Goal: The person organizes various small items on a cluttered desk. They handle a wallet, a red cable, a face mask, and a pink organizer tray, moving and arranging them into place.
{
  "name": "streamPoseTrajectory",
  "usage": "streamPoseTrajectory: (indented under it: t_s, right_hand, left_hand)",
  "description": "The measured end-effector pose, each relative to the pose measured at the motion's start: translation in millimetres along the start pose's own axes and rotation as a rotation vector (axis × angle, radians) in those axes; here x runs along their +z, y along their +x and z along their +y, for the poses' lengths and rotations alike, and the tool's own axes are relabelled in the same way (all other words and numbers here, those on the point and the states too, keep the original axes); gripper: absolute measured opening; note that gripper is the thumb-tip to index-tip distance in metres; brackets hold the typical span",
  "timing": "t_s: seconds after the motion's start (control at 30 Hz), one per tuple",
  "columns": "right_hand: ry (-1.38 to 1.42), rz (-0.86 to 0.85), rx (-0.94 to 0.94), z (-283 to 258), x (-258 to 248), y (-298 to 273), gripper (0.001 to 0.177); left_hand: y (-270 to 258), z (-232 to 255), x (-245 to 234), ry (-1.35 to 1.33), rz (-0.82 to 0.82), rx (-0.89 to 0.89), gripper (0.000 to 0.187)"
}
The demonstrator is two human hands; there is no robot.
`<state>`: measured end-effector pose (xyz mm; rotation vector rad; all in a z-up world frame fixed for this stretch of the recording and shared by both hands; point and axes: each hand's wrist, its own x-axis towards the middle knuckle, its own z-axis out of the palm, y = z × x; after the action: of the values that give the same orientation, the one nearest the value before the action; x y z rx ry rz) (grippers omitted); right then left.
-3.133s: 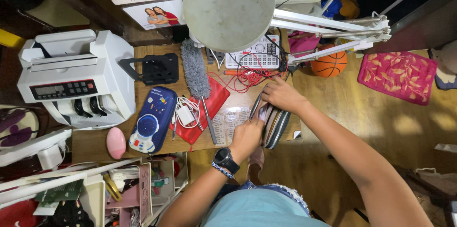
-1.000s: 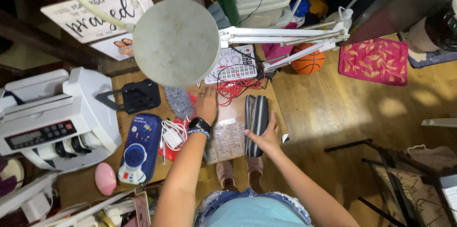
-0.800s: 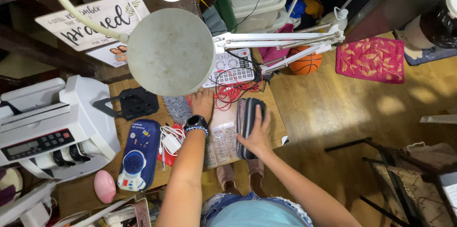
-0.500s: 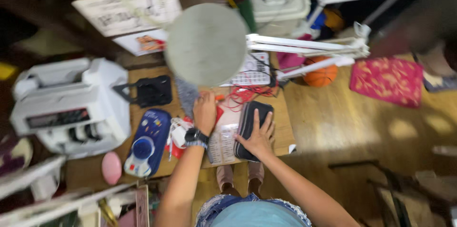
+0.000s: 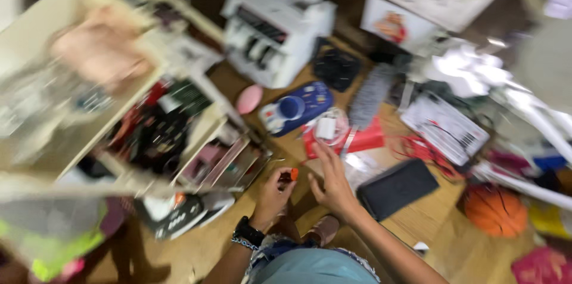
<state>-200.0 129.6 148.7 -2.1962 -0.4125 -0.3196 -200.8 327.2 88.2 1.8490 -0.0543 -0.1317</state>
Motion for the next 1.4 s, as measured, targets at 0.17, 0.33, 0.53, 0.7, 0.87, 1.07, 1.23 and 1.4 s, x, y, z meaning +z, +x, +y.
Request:
streamPoseTrajectory:
  t_s: [0.17, 0.33, 0.53, 0.7, 0.87, 1.07, 1.23, 1.4]
  right_hand:
    - [0.038, -0.376, -0.22, -43, 49, 8, 0.058]
    - [-0.062, -0.552, -0.288, -51, 83, 5, 0.05]
    - [-0.192, -0.664, -0.092, -45, 123, -10, 0.051]
    - [-0.258, -0.724, -0.032, -63, 181, -38, 0.053]
    - [-0.293, -0.833, 0.1, -84, 229, -66, 0.057]
    - [-0.344, -0.805, 0.19, -98, 263, -101, 0.056]
    - [-0.34, -0.753, 0.221, -110, 271, -117, 0.056]
    - [-0.313, -0.717, 0.236, -123, 279, -121, 0.056]
  left_hand:
    - [-47, -51, -59, -0.01, 0.141, 0.127, 0.032]
    - [-87, -152, -128, 0.232, 0.138, -0.159, 0.045]
    - [-116, -279, -253, 0.565, 0.176, 0.086, 0.032]
    - [-98, -328, -339, 0.68, 0.345, -0.137, 0.005]
    - [-68, -354, -387, 0.777, 0.378, -0.097, 0.014]
    - [-64, -376, -399, 0.947, 0.227, -0.232, 0.026]
    - [-66, -386, -397, 0.876, 0.124, -0.381, 0.034]
    - [-58, -393, -393, 0.858, 0.1, -0.498, 0.041]
